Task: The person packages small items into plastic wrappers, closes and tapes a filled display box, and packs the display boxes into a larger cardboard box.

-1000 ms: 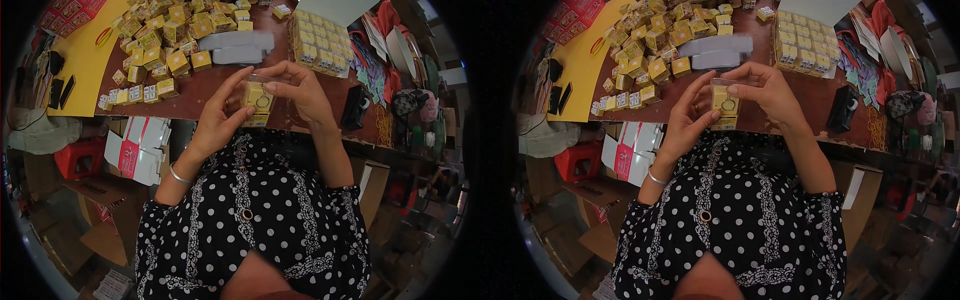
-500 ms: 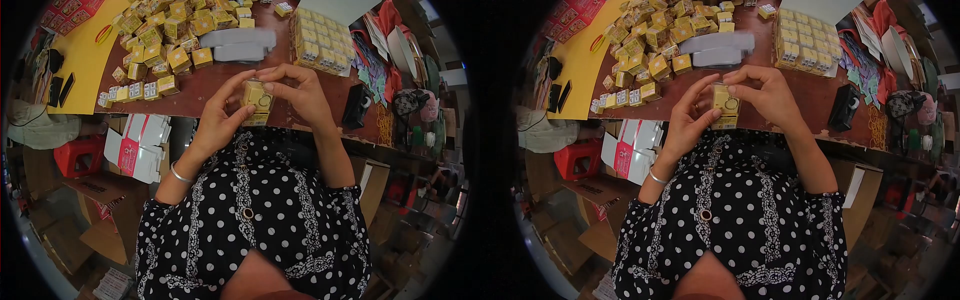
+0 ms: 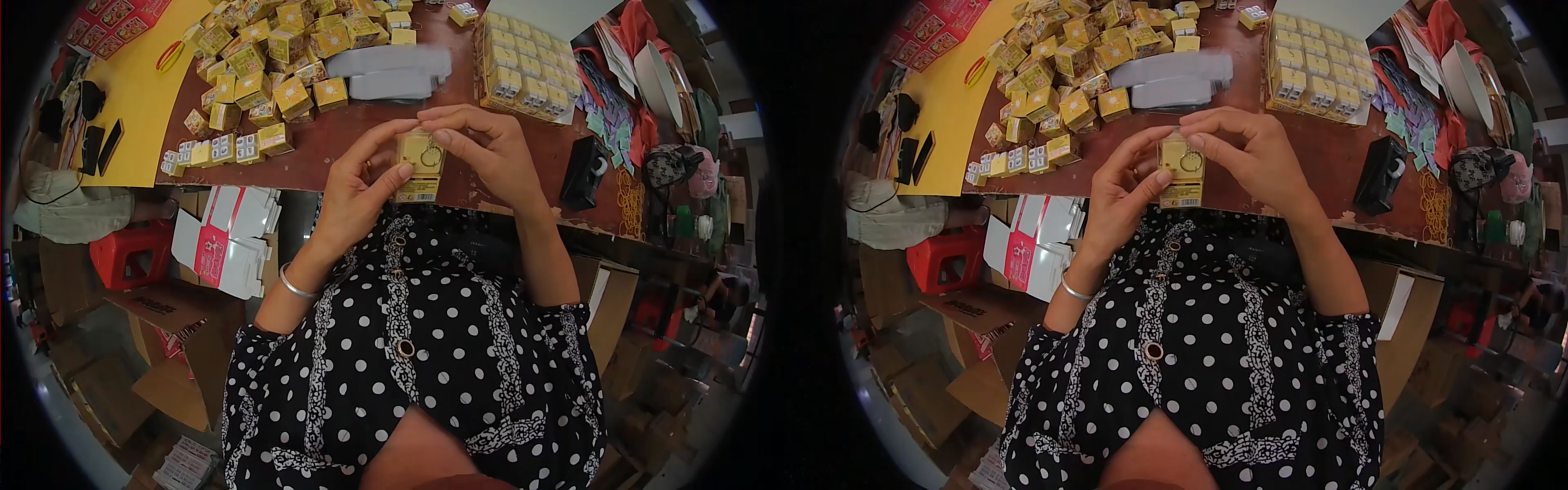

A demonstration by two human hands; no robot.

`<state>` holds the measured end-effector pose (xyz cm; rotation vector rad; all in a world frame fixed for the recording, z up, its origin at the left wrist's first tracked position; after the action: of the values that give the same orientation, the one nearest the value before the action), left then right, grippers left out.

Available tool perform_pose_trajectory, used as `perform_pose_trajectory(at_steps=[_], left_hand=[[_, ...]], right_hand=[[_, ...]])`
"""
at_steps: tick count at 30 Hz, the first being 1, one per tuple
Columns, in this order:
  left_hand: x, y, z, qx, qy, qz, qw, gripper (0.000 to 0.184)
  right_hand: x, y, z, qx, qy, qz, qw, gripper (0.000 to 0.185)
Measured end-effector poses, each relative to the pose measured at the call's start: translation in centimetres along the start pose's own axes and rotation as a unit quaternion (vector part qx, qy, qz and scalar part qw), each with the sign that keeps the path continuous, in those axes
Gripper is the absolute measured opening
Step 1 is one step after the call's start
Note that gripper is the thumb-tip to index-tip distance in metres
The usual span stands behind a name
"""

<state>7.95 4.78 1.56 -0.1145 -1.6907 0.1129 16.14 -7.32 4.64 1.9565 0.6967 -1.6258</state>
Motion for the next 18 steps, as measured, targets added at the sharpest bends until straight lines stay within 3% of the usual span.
perform_pose_trajectory(at_steps=[14,18], left_hand=[[0.1,0.0,-0.1,-0.004,-0.003,-0.001,1.0,0.053],[-1.8,-0.7,2.1,-0.032,0.085,0.051,0.995,0.055]], right_hand=[[0.6,0.7,0.4,0.062,-0.011,-0.021,0.998,0.014],[1.6,0.2,2.5,0.042,-0.051,-0.005,0.998,0.012]])
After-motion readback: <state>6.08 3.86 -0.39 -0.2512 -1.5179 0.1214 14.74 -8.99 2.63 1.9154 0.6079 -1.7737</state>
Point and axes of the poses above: each hand's wrist, its own z-axis away from the middle knuckle, its own y-axis out of the back of the hand, x = y × z, the point moved 10 cm from there along -z, towards the middle knuckle, and after that the axes turned 8 degrees about -z, right-handed, at the moved point
